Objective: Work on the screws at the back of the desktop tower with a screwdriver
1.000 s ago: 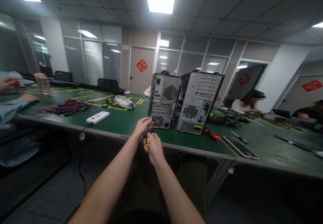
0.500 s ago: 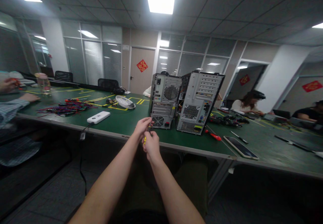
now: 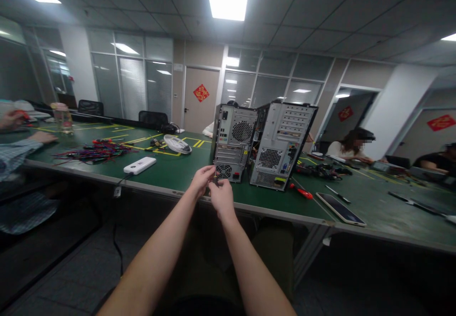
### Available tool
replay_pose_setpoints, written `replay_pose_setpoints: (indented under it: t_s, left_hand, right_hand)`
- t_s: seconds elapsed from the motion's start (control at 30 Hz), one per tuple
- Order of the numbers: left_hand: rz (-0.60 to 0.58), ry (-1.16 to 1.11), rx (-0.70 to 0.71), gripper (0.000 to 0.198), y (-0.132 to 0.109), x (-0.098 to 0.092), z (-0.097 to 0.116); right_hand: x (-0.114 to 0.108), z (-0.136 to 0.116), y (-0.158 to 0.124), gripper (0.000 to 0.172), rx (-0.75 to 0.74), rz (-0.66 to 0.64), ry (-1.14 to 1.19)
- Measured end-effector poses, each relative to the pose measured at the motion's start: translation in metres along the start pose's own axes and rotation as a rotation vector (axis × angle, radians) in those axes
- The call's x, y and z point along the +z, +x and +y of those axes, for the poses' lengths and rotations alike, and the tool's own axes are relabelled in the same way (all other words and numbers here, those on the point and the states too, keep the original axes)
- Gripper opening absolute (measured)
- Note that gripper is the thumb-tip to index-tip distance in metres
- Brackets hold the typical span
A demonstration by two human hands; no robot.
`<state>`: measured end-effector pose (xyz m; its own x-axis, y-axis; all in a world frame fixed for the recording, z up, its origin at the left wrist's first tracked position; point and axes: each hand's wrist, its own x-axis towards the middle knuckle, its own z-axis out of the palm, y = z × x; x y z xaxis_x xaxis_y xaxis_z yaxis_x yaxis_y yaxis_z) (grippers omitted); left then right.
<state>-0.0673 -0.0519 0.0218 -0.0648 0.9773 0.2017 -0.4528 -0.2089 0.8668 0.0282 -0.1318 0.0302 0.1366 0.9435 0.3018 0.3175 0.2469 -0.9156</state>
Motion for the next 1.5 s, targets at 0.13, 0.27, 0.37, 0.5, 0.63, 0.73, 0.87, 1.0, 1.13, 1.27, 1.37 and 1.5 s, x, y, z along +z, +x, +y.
replay_pose_setpoints:
  t_s: [0.13,0.27,0.37,0.5,0.63,0.73,0.87,1.0,1.13,1.27,1.37,1.5]
  left_hand:
    - [-0.015,-0.022,-0.023,0.048,-0.001,0.000,0.001]
    - [-0.031,-0.042,-0.036,0.043,-0.001,-0.001,0.001]
    - [-0.035,-0.081,-0.074,0.035,0.000,0.000,0.001]
    - [0.006,-0.141,-0.115,0.024,0.003,0.001,0.001]
    - [0.018,-0.193,-0.146,0.018,0.002,0.001,0.002]
    - [0.010,-0.218,-0.175,0.018,-0.001,0.001,0.004]
    - [0.005,-0.241,-0.206,0.015,-0.007,0.004,0.007]
    - [-0.011,-0.258,-0.204,0.012,-0.010,0.007,0.010]
    - [-0.018,-0.269,-0.206,0.010,-0.011,0.009,0.012]
    - [-0.026,-0.263,-0.219,0.010,-0.010,0.008,0.011]
    - [-0.033,-0.240,-0.222,0.011,-0.008,0.007,0.010]
    - [-0.032,-0.249,-0.215,0.012,-0.007,0.007,0.008]
  right_hand:
    - [-0.023,-0.025,-0.007,0.016,-0.062,-0.067,-0.438]
    - [-0.031,-0.044,-0.015,0.028,-0.149,-0.070,-0.706]
    - [-0.028,-0.048,-0.019,0.030,-0.191,-0.030,-0.801]
    - [-0.022,-0.038,-0.026,0.034,-0.232,-0.035,-0.724]
    - [-0.015,-0.021,-0.037,0.031,-0.354,0.021,-0.593]
    - [-0.014,-0.014,-0.041,0.028,-0.314,0.054,-0.620]
    - [-0.017,-0.014,-0.038,0.027,-0.280,0.089,-0.738]
    - [-0.018,-0.013,-0.035,0.024,-0.312,0.109,-0.800]
    - [-0.017,-0.010,-0.033,0.024,-0.342,0.105,-0.808]
    - [-0.017,-0.011,-0.033,0.023,-0.385,0.122,-0.845]
    - [-0.020,-0.013,-0.033,0.022,-0.420,0.130,-0.859]
    - [-0.022,-0.013,-0.034,0.021,-0.471,0.143,-0.875]
